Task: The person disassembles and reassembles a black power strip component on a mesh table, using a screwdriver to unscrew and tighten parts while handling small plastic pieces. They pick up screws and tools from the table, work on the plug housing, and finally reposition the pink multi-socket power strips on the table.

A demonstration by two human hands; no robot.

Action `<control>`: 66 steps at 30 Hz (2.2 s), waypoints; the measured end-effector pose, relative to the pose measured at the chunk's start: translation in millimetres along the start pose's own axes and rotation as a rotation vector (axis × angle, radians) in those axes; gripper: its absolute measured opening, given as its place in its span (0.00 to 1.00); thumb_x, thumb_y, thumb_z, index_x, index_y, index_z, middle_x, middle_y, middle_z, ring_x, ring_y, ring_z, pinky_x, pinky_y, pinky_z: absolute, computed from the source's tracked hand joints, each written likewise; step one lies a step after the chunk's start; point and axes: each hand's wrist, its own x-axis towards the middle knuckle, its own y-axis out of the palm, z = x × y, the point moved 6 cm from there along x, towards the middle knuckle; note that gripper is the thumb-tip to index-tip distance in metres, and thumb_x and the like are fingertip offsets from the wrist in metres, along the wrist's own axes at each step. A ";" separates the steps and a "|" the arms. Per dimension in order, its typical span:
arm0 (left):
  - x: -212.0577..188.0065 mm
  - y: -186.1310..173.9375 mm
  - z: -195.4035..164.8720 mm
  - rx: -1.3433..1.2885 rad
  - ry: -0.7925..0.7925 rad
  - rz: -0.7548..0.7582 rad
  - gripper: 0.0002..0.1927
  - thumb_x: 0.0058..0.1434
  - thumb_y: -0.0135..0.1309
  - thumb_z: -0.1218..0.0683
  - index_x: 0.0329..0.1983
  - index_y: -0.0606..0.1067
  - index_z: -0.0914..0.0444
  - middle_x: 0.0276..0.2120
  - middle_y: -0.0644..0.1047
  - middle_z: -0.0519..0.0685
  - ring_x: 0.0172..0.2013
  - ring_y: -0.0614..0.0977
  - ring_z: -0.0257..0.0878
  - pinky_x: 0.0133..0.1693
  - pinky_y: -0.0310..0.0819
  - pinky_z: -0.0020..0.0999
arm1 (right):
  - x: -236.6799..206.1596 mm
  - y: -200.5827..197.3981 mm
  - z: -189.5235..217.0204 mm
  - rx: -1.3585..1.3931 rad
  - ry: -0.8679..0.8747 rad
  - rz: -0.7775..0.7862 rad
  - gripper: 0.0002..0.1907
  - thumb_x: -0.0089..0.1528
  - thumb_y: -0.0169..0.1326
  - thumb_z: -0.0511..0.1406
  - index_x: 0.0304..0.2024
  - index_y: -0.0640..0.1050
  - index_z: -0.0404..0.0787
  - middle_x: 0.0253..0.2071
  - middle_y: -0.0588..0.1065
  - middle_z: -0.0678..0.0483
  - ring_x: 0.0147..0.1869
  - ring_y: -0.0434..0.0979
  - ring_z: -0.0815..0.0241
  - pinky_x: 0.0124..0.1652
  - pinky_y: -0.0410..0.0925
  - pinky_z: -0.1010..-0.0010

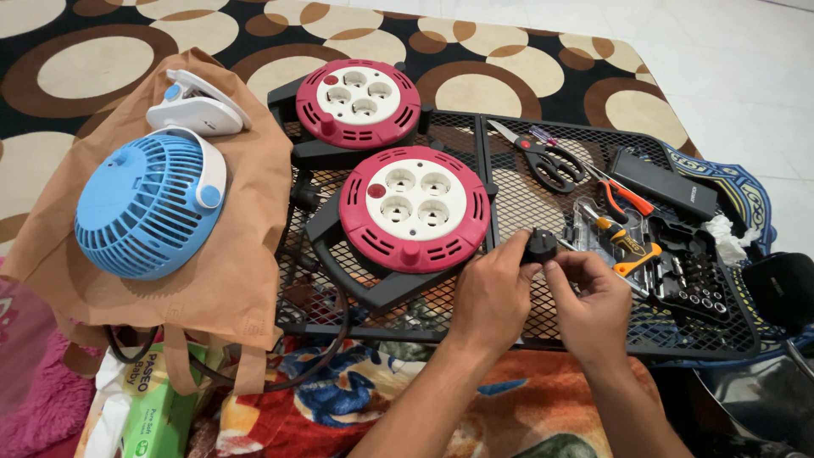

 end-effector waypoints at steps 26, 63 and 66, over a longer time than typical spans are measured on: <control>0.2 8.3 4.8 0.070 0.024 0.012 0.18 0.67 0.51 0.57 0.56 0.73 0.72 0.40 0.80 0.63 0.40 0.81 0.61 0.43 0.73 0.53 | -2.3 6.3 21.1 -0.192 -0.091 -0.018 0.11 0.66 0.55 0.29 0.49 0.71 0.32 0.39 0.76 0.53 0.41 0.76 0.69 0.41 0.71 0.77; 0.1 0.1 9.9 0.135 0.037 0.032 0.18 0.65 0.52 0.57 0.56 0.74 0.71 0.44 0.80 0.64 0.42 0.81 0.62 0.44 0.74 0.52 | -4.7 19.4 25.9 -0.105 -0.073 -0.002 0.10 0.62 0.57 0.29 0.44 0.73 0.32 0.34 0.78 0.52 0.36 0.78 0.66 0.38 0.72 0.74; 0.4 -1.4 8.9 0.115 0.040 0.016 0.18 0.66 0.52 0.57 0.57 0.74 0.71 0.45 0.80 0.65 0.43 0.81 0.62 0.43 0.75 0.51 | -6.6 15.5 22.2 -0.041 -0.107 -0.052 0.10 0.63 0.58 0.28 0.46 0.74 0.33 0.35 0.77 0.52 0.38 0.77 0.67 0.40 0.71 0.75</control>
